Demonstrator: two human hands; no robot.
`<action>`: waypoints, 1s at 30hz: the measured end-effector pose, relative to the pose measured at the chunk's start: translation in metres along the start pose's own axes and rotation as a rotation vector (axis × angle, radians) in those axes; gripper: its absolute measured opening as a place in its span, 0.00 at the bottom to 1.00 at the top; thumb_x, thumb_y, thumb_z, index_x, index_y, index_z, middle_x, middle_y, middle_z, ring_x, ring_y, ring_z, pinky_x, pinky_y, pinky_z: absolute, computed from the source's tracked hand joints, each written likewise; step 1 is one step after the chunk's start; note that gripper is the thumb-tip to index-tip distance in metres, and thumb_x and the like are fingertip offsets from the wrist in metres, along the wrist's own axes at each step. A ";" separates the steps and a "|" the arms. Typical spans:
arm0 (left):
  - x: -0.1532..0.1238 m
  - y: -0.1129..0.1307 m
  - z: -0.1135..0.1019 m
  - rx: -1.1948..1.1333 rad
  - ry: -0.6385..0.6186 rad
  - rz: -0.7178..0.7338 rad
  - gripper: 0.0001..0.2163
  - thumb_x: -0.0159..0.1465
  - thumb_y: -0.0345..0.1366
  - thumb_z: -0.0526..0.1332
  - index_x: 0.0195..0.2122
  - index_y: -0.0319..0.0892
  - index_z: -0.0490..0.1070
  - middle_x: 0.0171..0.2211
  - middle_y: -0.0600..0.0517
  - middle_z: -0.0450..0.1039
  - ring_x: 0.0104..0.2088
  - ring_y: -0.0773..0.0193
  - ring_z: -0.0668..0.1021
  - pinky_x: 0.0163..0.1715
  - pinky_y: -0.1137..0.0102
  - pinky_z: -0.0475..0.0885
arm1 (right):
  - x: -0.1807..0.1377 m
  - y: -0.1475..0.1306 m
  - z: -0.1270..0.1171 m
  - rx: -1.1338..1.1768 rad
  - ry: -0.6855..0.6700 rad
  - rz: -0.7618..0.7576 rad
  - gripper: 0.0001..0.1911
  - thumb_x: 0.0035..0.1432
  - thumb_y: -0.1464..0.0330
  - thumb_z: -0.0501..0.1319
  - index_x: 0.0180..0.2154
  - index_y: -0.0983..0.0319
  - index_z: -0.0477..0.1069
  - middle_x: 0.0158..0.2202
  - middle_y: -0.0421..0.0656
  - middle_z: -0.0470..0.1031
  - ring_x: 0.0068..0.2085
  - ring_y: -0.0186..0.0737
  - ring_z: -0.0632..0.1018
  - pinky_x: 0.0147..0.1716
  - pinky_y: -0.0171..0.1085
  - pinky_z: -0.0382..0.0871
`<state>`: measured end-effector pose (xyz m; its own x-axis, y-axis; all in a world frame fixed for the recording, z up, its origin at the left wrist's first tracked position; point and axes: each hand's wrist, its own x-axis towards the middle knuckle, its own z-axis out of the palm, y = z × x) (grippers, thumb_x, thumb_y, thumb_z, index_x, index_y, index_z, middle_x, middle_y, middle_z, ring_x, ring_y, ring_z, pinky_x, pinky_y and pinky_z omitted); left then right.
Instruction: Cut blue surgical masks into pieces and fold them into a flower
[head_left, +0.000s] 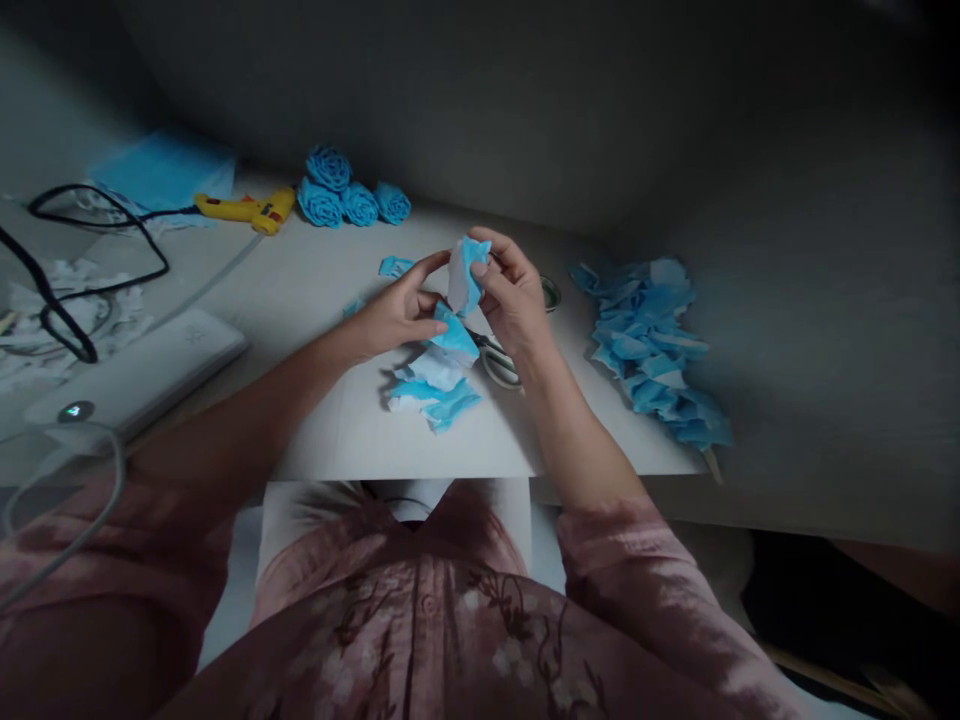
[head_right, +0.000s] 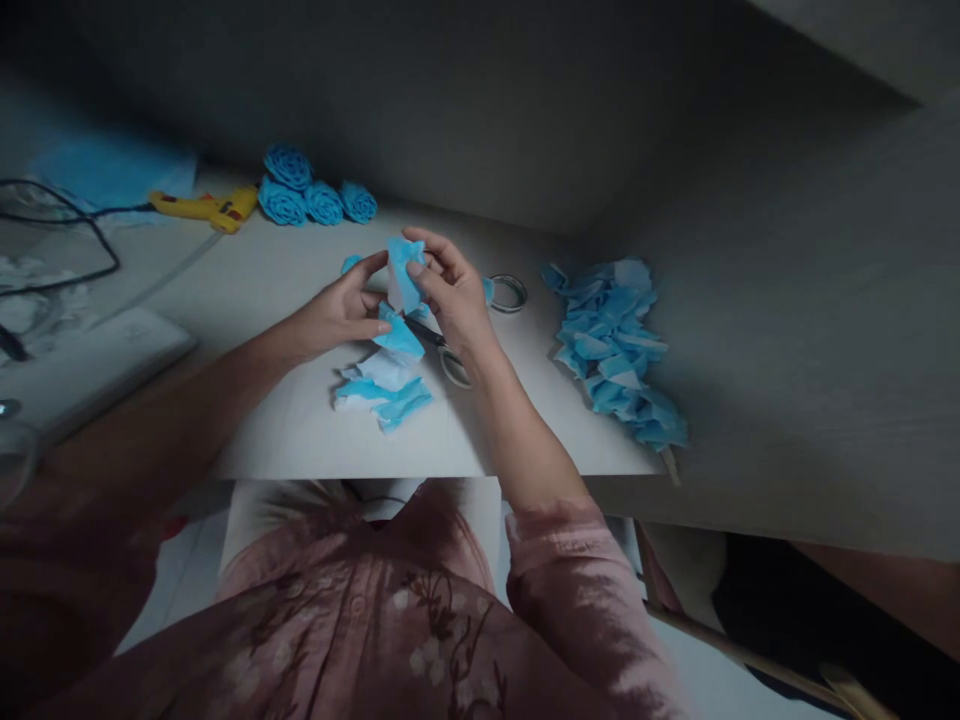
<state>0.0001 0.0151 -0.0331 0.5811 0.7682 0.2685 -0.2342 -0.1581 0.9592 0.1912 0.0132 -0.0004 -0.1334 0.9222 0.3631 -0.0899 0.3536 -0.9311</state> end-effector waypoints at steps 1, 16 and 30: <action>0.000 0.000 0.000 0.003 -0.016 -0.017 0.47 0.56 0.40 0.75 0.74 0.51 0.53 0.37 0.52 0.80 0.33 0.62 0.82 0.35 0.67 0.77 | 0.002 0.001 -0.002 0.004 0.031 -0.008 0.28 0.56 0.48 0.70 0.53 0.53 0.72 0.46 0.40 0.80 0.47 0.41 0.82 0.46 0.42 0.81; 0.007 0.007 0.000 -0.072 0.115 -0.039 0.38 0.60 0.73 0.57 0.56 0.46 0.76 0.46 0.43 0.82 0.53 0.49 0.82 0.51 0.59 0.75 | 0.002 0.010 -0.007 -0.161 -0.011 -0.025 0.33 0.58 0.42 0.66 0.58 0.51 0.71 0.48 0.43 0.80 0.45 0.44 0.81 0.41 0.45 0.81; 0.003 0.019 -0.007 0.098 0.357 0.094 0.22 0.57 0.53 0.73 0.43 0.41 0.81 0.44 0.47 0.82 0.49 0.55 0.81 0.51 0.64 0.73 | -0.010 -0.004 0.005 -0.514 -0.177 -0.177 0.30 0.63 0.51 0.66 0.62 0.56 0.72 0.41 0.43 0.81 0.39 0.42 0.78 0.43 0.44 0.76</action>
<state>-0.0076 0.0189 -0.0148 0.2488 0.9125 0.3247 -0.1879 -0.2834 0.9404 0.1882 0.0016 -0.0003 -0.3273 0.8170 0.4747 0.3595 0.5722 -0.7371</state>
